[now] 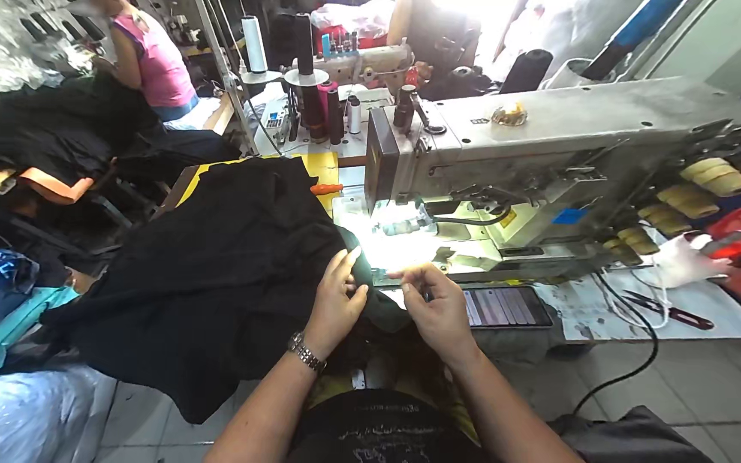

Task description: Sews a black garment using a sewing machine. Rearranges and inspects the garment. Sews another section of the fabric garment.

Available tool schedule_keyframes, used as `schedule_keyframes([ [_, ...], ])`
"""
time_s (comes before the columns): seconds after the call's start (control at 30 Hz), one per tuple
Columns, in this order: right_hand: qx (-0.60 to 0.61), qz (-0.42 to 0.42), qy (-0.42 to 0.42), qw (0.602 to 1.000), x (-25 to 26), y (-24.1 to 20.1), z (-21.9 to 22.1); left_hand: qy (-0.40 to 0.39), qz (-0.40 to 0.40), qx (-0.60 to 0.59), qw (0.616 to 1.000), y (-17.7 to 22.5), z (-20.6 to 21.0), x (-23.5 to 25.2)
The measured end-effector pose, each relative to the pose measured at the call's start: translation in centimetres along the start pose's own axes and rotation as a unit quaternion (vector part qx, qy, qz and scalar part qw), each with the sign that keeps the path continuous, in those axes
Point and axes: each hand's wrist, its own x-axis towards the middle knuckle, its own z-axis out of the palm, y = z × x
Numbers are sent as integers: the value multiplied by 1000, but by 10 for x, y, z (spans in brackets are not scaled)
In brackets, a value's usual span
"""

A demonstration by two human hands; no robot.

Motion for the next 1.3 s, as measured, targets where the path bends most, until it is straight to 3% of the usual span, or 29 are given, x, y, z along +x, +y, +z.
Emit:
schedule_keyframes([
  [0.1,0,45,-35,998,1,7,4,-1,-2,0,1000,3,0,-1],
  [0.27,-201,42,-32,978,0,15,18,-2,0,-3,1000,4,2,-3],
  [0.53,-334,37,-81,938,10,15,34,-9,62,90,994,7,8,-5],
  [0.83,-127,70,2,989,8,5,8,-11,11,73,997,-4,1,-2],
  [0.97,-156,64,-33,985,2,15,9,-6,20,59,998,-2,4,-2],
  [1.17,-309,8,-64,949,0,21,32,-31,3,44,999,6,5,-6],
  [1.3,-266,1,-54,963,1,29,31,-32,6,25,999,2,1,-6],
])
